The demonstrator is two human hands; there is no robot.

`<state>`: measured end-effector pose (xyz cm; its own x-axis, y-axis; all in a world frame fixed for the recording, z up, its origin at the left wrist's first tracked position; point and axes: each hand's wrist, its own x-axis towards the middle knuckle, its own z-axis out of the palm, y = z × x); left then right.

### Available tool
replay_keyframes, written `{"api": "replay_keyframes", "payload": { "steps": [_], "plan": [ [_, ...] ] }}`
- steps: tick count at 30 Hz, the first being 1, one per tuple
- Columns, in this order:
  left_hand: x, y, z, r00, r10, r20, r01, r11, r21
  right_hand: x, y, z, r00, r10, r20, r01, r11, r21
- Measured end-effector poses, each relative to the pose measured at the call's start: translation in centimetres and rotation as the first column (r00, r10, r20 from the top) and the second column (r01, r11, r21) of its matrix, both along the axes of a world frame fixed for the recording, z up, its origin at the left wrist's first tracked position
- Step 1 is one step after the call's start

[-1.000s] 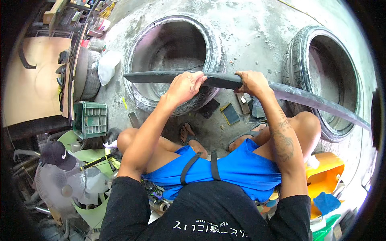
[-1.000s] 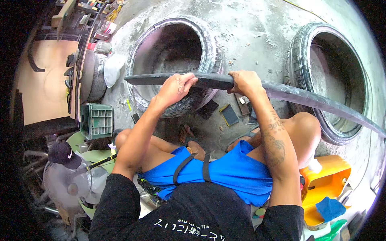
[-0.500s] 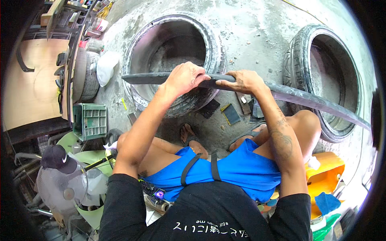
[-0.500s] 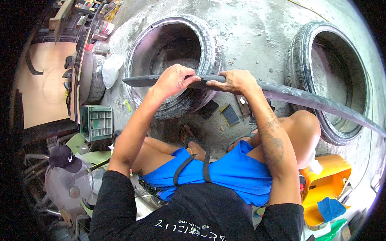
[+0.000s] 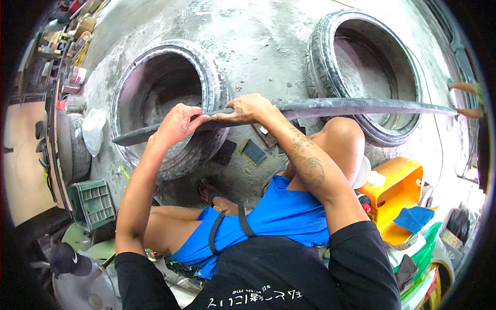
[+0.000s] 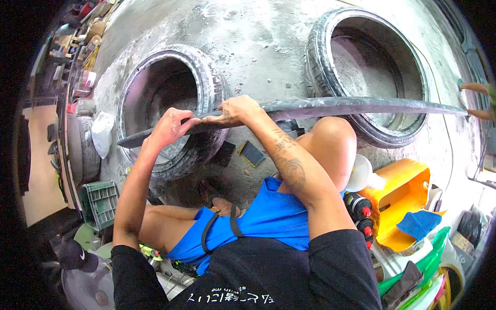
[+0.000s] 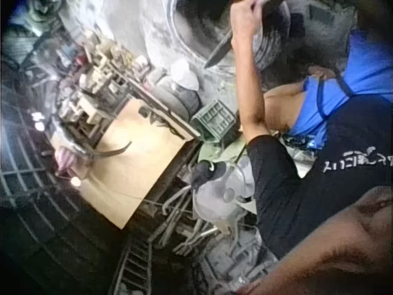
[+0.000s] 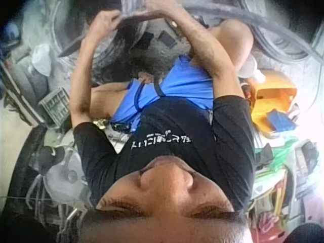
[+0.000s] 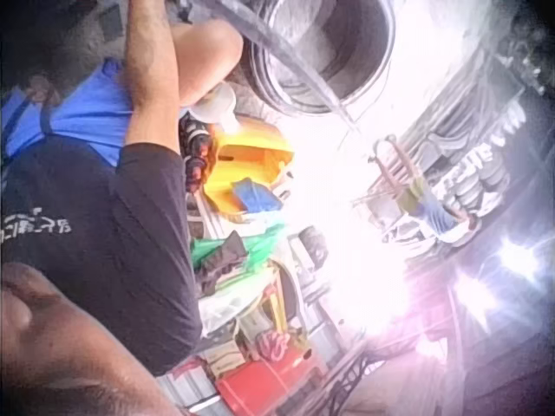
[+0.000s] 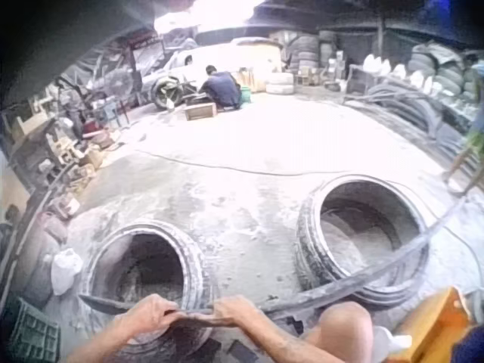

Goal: Applying and trimming a carbon fiber wrap onto a car trim piece using a utility knife.

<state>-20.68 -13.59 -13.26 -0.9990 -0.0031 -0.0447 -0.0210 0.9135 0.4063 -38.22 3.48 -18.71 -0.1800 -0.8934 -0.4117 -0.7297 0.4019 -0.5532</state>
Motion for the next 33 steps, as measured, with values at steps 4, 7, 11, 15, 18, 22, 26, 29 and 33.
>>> {"api": "replay_keyframes", "payload": {
  "steps": [4, 7, 11, 15, 18, 22, 26, 29, 33],
  "plan": [
    [1.4, 1.6, 0.0, 0.964, 0.212, 0.163, -0.246, 0.941, 0.231, -0.2, 0.4, 0.5, 0.996, 0.081, -0.032, -0.081, 0.997, 0.003],
    [1.7, 4.2, -0.3, 0.858, 0.509, 0.074, -0.493, 0.771, 0.404, -0.2, 0.6, 0.5, 0.992, 0.099, -0.078, -0.099, 0.995, 0.005],
    [1.2, 6.0, -0.7, 0.814, 0.581, 0.022, -0.520, 0.711, 0.473, -0.5, 0.8, -0.4, 0.991, 0.096, -0.089, -0.098, 0.995, -0.019],
    [1.8, 4.7, -2.7, 0.732, 0.677, 0.074, -0.598, 0.588, 0.545, -1.1, 1.2, -0.4, 0.993, 0.104, -0.062, -0.110, 0.990, -0.087],
    [2.4, 4.5, -3.0, 0.705, 0.703, 0.094, -0.612, 0.536, 0.581, -3.3, 3.3, 1.3, 0.992, 0.089, -0.085, -0.081, 0.992, 0.098],
    [2.9, 4.1, -3.6, 0.718, 0.695, -0.048, -0.597, 0.649, 0.472, -5.0, 6.2, -0.3, 0.978, 0.026, -0.205, 0.015, 0.980, 0.196],
    [2.0, 4.9, -3.7, 0.738, 0.669, -0.086, -0.521, 0.646, 0.558, -5.3, 7.1, -0.5, 0.972, 0.033, -0.234, -0.002, 0.991, 0.132],
    [3.7, 5.0, -2.1, 0.683, 0.730, -0.033, -0.557, 0.550, 0.623, -2.4, 3.5, -0.4, 0.961, 0.098, -0.258, -0.086, 0.995, 0.054],
    [4.4, 4.9, -1.5, 0.703, 0.710, -0.042, -0.600, 0.624, 0.500, 2.6, -1.0, -2.0, 0.947, 0.014, -0.319, -0.086, 0.973, -0.213]
  ]
}}
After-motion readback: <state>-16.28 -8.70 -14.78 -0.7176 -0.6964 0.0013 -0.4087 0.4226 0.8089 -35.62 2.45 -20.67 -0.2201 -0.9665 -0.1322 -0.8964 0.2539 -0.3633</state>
